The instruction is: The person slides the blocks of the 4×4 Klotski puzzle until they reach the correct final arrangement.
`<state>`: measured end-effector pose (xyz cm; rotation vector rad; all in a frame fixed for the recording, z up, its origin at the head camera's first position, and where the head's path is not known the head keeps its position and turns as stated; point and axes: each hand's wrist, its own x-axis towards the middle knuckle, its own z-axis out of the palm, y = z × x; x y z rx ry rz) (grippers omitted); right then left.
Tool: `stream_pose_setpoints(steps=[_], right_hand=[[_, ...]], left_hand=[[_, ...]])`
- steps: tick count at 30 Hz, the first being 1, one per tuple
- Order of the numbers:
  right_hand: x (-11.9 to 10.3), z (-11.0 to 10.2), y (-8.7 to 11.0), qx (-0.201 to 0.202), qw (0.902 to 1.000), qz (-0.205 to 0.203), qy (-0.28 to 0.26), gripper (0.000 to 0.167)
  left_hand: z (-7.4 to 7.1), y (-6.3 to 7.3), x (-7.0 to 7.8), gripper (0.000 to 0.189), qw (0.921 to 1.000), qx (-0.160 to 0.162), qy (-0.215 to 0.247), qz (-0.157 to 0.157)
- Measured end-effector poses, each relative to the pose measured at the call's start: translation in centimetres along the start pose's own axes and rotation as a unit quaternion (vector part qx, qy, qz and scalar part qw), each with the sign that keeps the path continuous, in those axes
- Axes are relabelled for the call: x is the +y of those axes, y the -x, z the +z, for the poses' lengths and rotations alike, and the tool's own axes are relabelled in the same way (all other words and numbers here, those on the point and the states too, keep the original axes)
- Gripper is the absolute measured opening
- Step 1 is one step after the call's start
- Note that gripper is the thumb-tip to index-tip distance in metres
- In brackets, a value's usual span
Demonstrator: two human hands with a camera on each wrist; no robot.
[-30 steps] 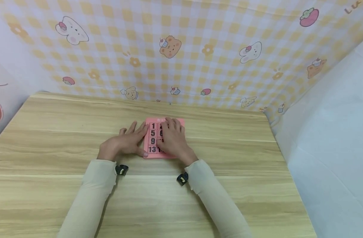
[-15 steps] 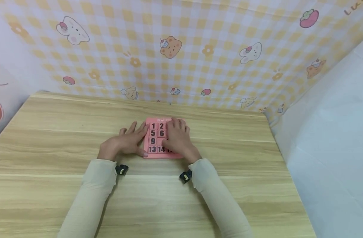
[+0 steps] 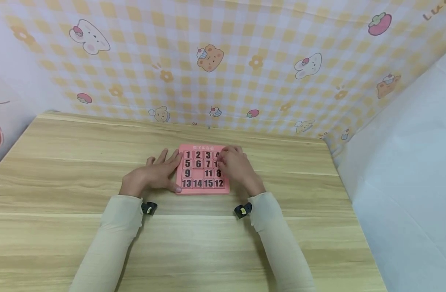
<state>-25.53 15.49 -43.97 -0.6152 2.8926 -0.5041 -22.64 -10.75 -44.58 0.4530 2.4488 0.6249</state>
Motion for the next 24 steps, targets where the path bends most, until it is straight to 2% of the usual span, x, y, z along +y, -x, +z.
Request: stream_pose_setpoints(steps=[4, 14, 24], right_hand=[[0.10, -0.16, 0.16, -0.012, 0.9999, -0.005, 0.001, 0.016], [0.17, -0.11, 0.11, -0.012, 0.9993, -0.004, 0.037, 0.020], [0.22, 0.19, -0.19, -0.013, 0.9997, -0.001, 0.018, 0.016]], left_hand=[[0.06, 0.02, -0.08, 0.117, 1.0000, 0.000, 0.000, 0.000], [-0.01, 0.02, -0.07, 0.116, 1.0000, -0.003, -0.005, 0.001], [-0.02, 0.11, -0.08, 0.115, 1.0000, -0.003, -0.007, 0.002]])
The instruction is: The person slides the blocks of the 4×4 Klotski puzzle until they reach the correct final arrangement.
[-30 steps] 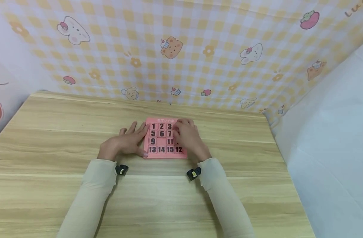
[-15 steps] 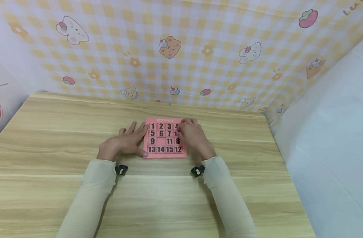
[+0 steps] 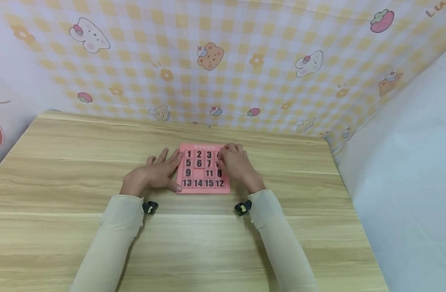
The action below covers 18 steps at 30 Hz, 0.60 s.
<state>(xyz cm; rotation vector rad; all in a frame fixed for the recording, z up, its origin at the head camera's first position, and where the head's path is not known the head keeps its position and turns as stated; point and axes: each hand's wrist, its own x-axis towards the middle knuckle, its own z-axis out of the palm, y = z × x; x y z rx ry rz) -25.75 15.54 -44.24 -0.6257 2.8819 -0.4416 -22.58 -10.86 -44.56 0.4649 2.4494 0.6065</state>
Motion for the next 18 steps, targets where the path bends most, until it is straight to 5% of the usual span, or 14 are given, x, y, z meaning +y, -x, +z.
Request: stream_pose_setpoints(steps=[9, 18], right_hand=[[-0.07, -0.33, 0.02, -0.023, 0.9972, -0.027, -0.065, 0.009], [-0.17, -0.21, 0.10, -0.015, 0.9998, -0.010, -0.003, 0.021]], left_hand=[[-0.32, 0.15, 0.32, 0.115, 1.0000, -0.003, -0.002, -0.002], [-0.17, 0.09, 0.14, 0.115, 1.0000, -0.003, 0.002, -0.001]])
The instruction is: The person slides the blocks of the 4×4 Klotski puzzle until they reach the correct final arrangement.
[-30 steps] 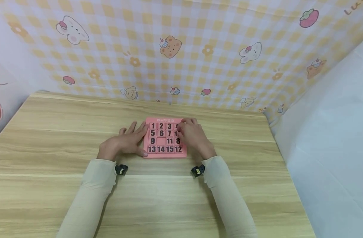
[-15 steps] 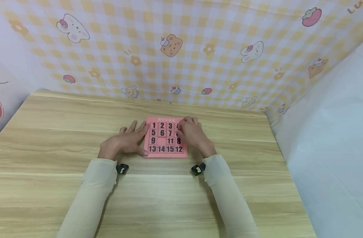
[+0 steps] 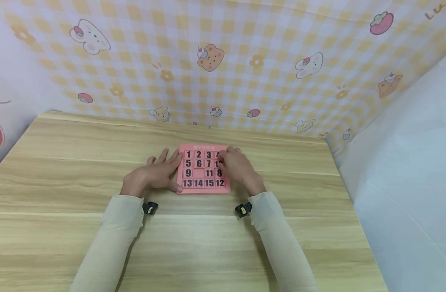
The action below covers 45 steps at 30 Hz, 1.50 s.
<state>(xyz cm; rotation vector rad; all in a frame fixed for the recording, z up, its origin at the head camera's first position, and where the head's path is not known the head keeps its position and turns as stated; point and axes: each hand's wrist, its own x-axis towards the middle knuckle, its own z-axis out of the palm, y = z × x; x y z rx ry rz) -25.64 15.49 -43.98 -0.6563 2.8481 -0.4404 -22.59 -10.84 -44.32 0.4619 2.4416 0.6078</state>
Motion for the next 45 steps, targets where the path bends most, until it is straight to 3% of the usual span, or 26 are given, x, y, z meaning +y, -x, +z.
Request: stream_pose_setpoints(steps=[11, 18, 24, 32, 39, 45], right_hand=[[0.2, 0.2, -0.3, 0.000, 0.9998, 0.010, -0.019, 0.011], [0.3, -0.1, -0.5, -0.003, 0.9988, -0.013, -0.046, 0.007], [0.5, -0.4, -0.5, -0.012, 0.9948, -0.018, -0.099, 0.014], [-0.8, -0.8, -0.5, 0.027, 0.9851, -0.001, -0.170, 0.013], [-2.9, 0.7, -1.3, -0.015, 0.9840, -0.035, -0.174, 0.007], [-3.4, 1.5, -1.6, -0.009, 0.9883, -0.044, -0.146, 0.007]], left_hand=[[0.1, -0.2, 0.0, 0.115, 1.0000, 0.000, -0.006, 0.001], [0.0, -0.2, 0.0, 0.116, 1.0000, 0.002, -0.003, 0.001], [0.0, -0.2, 0.0, 0.116, 1.0000, 0.000, -0.005, 0.001], [0.0, -0.2, -0.1, 0.116, 0.9999, -0.002, -0.010, 0.005], [-0.1, -0.3, -0.1, 0.117, 0.9999, -0.002, -0.011, 0.006], [-0.1, -0.2, -0.1, 0.117, 0.9999, -0.003, -0.009, 0.006]])
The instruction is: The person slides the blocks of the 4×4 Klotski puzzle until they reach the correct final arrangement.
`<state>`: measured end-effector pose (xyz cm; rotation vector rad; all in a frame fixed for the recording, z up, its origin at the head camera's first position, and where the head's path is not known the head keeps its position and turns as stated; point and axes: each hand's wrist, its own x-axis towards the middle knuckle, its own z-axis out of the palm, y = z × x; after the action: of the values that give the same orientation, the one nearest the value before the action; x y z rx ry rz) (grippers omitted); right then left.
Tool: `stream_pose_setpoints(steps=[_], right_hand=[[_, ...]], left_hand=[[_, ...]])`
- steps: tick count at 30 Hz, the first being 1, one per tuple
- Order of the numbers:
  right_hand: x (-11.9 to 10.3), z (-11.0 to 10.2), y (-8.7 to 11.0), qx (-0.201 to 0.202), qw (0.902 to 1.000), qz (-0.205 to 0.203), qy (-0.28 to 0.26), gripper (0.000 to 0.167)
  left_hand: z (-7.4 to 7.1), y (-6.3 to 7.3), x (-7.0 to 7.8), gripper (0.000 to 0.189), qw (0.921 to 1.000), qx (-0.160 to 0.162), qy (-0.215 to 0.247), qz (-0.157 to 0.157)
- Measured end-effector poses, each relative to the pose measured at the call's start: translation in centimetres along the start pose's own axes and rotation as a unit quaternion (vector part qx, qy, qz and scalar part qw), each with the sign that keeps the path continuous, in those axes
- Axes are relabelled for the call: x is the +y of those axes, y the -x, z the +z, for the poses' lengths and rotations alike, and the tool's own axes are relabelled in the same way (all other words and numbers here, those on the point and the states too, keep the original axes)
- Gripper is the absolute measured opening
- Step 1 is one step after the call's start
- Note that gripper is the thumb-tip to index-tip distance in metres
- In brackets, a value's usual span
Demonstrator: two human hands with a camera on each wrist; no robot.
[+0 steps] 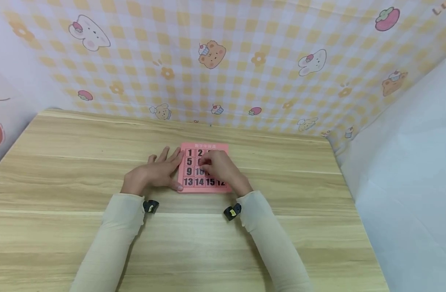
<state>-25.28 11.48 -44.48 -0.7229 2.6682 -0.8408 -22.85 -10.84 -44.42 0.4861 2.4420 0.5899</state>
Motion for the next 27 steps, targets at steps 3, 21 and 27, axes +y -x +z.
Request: stream_pose_setpoints(steps=[3, 21, 27], right_hand=[[0.1, 0.3, -0.1, 0.000, 0.9999, 0.002, 0.017, 0.007], [4.8, -2.7, 4.4, -0.055, 0.9972, 0.013, 0.049, 0.080], [5.0, -2.6, 4.7, -0.055, 0.9970, 0.015, 0.052, 0.088]], left_hand=[[-0.1, 0.0, 0.1, 0.117, 1.0000, -0.003, -0.002, 0.001], [0.0, -0.2, 0.1, 0.118, 1.0000, -0.002, 0.001, -0.002], [0.1, -0.1, 0.1, 0.117, 1.0000, 0.000, 0.002, -0.001]])
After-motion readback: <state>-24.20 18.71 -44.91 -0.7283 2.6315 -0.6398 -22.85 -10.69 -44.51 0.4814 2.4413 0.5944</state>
